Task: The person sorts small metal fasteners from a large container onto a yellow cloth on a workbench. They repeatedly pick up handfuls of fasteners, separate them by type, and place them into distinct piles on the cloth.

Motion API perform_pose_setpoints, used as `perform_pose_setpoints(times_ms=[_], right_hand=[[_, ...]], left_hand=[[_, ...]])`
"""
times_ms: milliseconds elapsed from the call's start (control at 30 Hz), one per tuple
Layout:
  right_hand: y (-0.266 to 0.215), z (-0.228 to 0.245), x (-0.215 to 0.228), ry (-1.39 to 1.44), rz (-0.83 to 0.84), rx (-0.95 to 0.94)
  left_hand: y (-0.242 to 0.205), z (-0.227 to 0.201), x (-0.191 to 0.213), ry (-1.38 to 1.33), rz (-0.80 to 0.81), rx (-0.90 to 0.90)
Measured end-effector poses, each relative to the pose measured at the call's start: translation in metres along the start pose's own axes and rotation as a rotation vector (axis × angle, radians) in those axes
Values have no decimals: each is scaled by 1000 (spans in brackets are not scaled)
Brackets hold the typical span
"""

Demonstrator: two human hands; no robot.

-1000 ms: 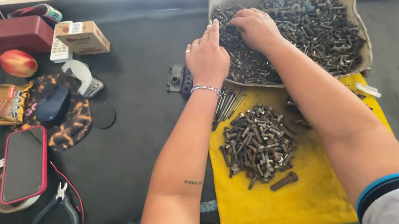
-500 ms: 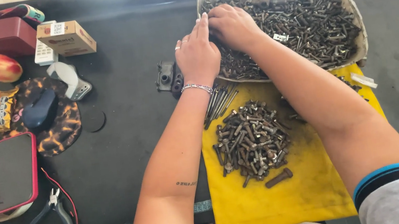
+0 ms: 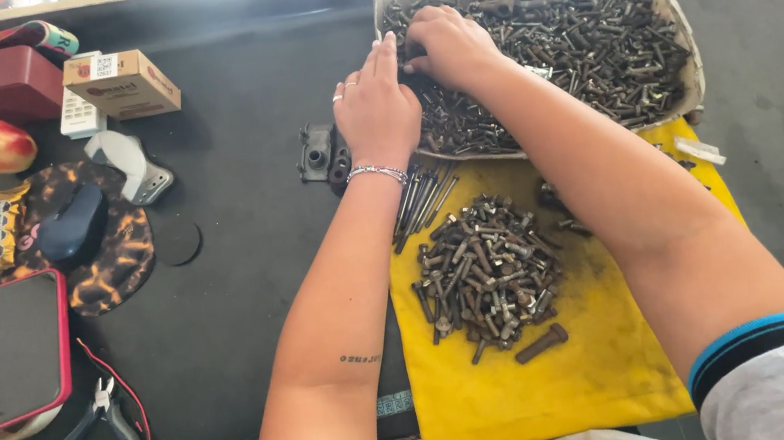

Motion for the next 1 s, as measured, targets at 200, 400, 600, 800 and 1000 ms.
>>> perform_pose_setpoints(times_ms=[200, 400, 600, 800, 1000], right_hand=[[-26, -9, 23, 271, -182, -89], [-136, 55, 74, 818, -148, -92], [-241, 26, 11, 1381, -295, -52], [-289, 36, 31, 597, -198, -103], [-286, 37, 28, 546, -274, 4]], left_hand=[[0, -2, 9, -9, 52, -5], [2, 0, 2, 24, 3, -50], [1, -4, 7, 99, -118, -157], [-6, -16, 10, 34, -170, -447], [-39, -58, 31, 37, 109, -697]])
Point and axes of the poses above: each hand's wrist, its own y-axis towards the middle knuckle, its own x-axis out of the back of the hand, z = x × y, the point moved 5 cm from there along y, towards the middle knuckle, and after that the axes turned 15 degrees about x, right-handed, at the moved point
